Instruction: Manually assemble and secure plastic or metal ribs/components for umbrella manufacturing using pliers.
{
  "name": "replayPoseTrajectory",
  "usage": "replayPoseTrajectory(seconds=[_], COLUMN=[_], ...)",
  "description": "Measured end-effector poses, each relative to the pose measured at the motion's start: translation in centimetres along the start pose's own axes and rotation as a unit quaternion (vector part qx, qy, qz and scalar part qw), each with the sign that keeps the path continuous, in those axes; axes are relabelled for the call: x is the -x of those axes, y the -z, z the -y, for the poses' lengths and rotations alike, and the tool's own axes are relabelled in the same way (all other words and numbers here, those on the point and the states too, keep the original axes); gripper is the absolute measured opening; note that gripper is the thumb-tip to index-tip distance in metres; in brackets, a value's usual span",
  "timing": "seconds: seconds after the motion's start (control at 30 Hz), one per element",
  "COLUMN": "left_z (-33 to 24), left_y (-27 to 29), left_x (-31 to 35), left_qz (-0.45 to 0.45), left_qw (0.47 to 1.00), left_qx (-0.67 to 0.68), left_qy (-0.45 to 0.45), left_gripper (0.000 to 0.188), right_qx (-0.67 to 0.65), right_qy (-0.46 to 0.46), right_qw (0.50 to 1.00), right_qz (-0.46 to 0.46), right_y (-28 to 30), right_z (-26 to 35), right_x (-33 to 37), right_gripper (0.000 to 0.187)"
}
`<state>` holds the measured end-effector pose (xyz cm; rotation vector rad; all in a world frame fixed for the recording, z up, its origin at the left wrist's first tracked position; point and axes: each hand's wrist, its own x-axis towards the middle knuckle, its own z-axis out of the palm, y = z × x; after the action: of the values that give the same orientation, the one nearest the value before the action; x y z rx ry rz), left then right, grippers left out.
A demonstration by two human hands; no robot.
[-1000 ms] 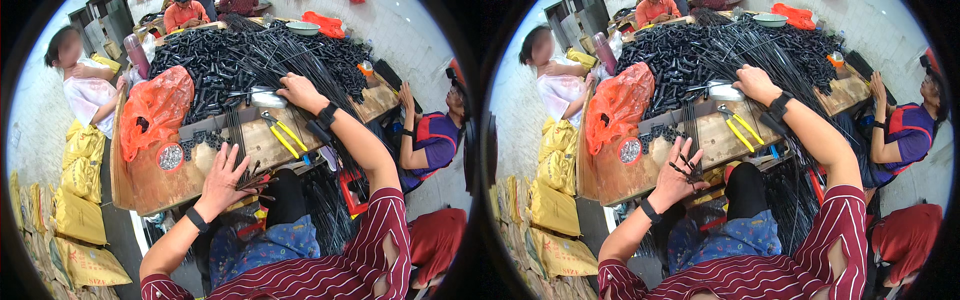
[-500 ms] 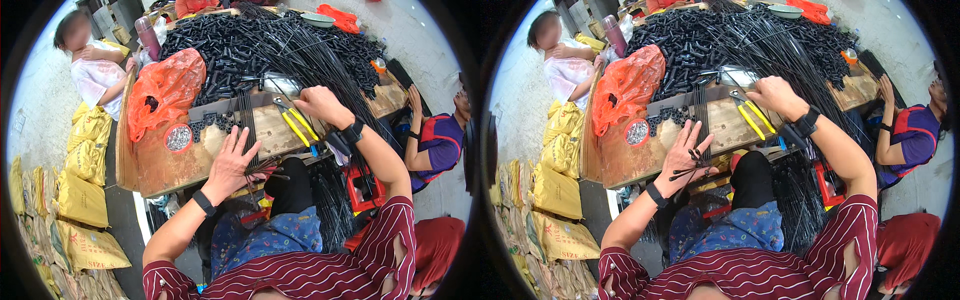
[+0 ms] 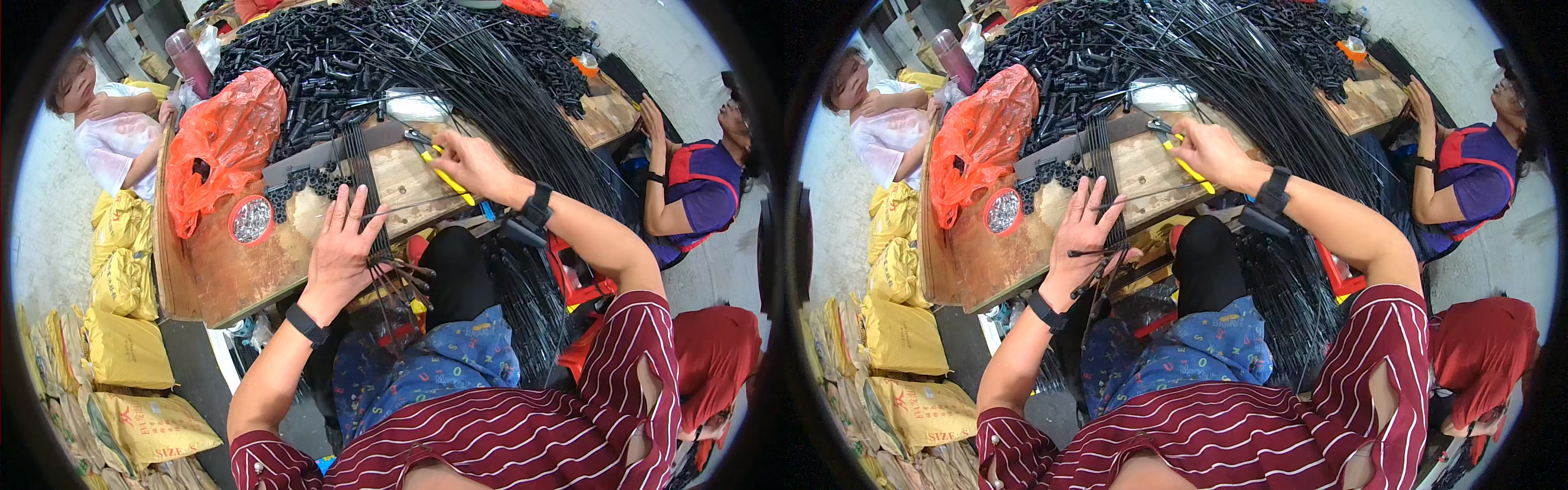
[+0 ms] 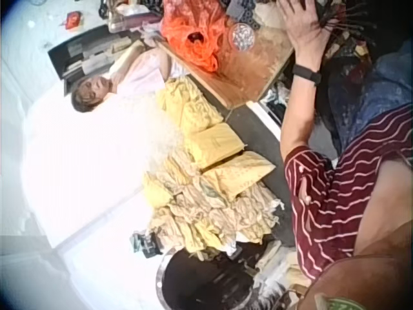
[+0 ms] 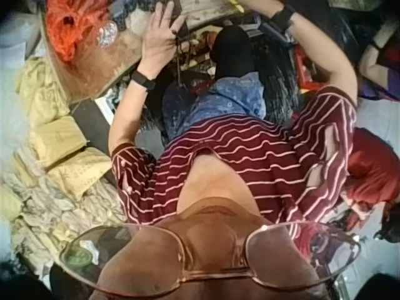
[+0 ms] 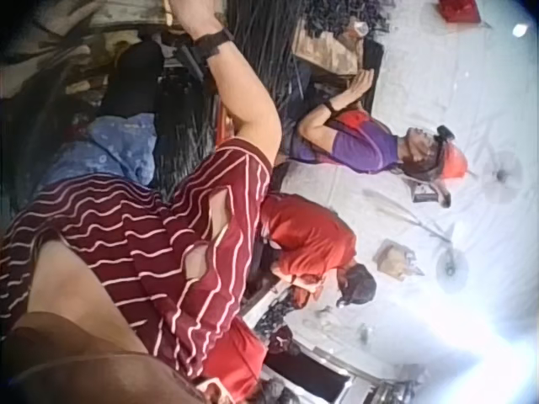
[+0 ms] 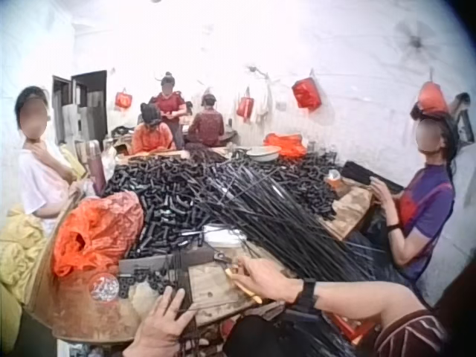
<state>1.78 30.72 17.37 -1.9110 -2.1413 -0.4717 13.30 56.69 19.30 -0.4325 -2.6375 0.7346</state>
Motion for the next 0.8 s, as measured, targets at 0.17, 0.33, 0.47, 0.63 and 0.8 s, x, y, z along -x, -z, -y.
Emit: replayPoseTrajectory(seconds=[0.17,0.33,0.47,0.63,0.8], left_z=[0.0,0.2,0.2,0.3,0.5], left_y=[0.4,-0.1,0.1,0.6,0.6], left_x=[0.3,0.0,-0.2,0.0,0.1], left_qz=[-0.009,-0.007,-0.021,0.002,-0.009], left_qw=[1.000,1.000,0.999,1.000,1.000], left_qx=[-0.010,0.010,0.025,0.023,0.022], left_qy=[-0.004,-0.004,-0.007,-0.006,-0.006], left_gripper=[0.077,0.077,0.077,0.077,0.077], right_qx=[0.098,0.129,0.133,0.104,0.071], right_qy=[-0.041,-0.039,0.012,0.036,0.038], right_qw=[0.990,0.987,0.983,0.983,0.991], right_qz=[-0.098,-0.092,-0.126,-0.146,-0.107], right_y=[-0.6,-1.2,-0.9,-0.4,1.9], right_z=[1.3,-0.6,-2.0,0.6,3.3], right_x=[-0.6,-1.3,-2.0,-1.7,-5.5], right_gripper=[0.039,0.031,0.026,0.021,0.022])
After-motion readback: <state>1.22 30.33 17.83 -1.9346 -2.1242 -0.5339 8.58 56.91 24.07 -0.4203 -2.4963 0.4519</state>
